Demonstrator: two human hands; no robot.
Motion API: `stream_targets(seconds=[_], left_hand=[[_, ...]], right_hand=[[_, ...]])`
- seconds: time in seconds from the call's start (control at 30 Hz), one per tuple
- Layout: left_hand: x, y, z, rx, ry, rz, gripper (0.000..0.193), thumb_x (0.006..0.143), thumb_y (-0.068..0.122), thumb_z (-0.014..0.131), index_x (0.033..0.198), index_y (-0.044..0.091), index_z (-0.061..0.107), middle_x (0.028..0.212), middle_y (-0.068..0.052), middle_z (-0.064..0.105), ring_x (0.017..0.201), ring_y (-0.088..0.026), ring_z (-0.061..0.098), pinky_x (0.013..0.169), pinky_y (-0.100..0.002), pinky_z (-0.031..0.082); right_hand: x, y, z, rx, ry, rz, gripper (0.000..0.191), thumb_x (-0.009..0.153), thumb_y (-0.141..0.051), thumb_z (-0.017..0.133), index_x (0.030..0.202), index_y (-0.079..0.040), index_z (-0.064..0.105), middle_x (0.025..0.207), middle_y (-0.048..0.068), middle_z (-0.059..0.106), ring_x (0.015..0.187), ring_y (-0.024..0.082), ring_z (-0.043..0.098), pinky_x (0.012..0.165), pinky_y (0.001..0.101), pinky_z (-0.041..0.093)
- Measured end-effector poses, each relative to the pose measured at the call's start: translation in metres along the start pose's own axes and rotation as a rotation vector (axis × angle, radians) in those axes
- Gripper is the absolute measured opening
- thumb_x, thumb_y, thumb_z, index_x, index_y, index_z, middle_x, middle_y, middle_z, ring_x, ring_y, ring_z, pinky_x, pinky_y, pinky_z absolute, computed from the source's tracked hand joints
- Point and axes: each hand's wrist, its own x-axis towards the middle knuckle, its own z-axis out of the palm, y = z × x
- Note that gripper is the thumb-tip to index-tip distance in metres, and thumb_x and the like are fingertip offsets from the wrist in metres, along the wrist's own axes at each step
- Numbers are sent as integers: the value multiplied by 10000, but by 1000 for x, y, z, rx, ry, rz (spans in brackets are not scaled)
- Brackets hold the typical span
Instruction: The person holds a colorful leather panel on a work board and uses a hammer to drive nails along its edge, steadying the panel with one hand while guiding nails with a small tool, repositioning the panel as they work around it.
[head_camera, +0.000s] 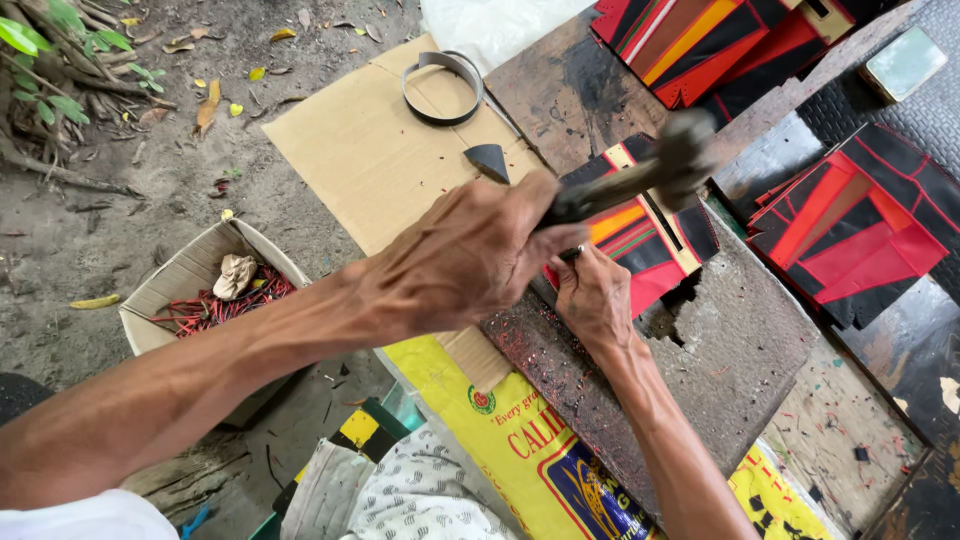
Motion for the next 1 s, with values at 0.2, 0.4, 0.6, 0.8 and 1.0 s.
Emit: stream_targets(seconds=[0.2,0.4,0.6,0.8,1.0], left_hand=[[9,9,7,-143,64,53,297,1061,268,554,1012,-13,471,604,-148,549,455,-247,584,421,-428,427],[-1,-17,2,196,-342,-325,435,1044,404,539,967,-24,534,583,-224,607,544,-423,647,533,-539,481],[-7,-15,-1,119,-271,-346,425,999,399,577,981,-25,564,604,-248,627,568,-438,665,536,-541,497],[-4,-15,-3,140,-258,-327,421,994,393,595,966,-26,572,648,-259,644,621,-454,679,552,-533,519],[-6,-14,0,138,-251,-289,420,990,395,601,958,-23,576,643,-257,647,641,-467,674,564,-542,514]], right_hand=[[-2,8,4,-95,10,36,101,937,-56,653,1038,-48,648,898,172,689,827,379,702,693,440,550],[-1,9,7,-120,33,98,157,951,-135,721,1000,-7,645,819,186,685,726,364,703,632,439,538],[-3,14,-2,158,-33,335,129,1033,-92,612,1080,24,646,861,145,774,806,207,793,703,332,641],[-5,19,-7,247,-79,311,173,1041,-71,587,1148,63,604,907,147,768,863,206,789,764,323,664],[-4,18,-7,228,-64,240,167,1022,-34,577,1155,65,595,913,150,763,857,216,784,749,328,654]])
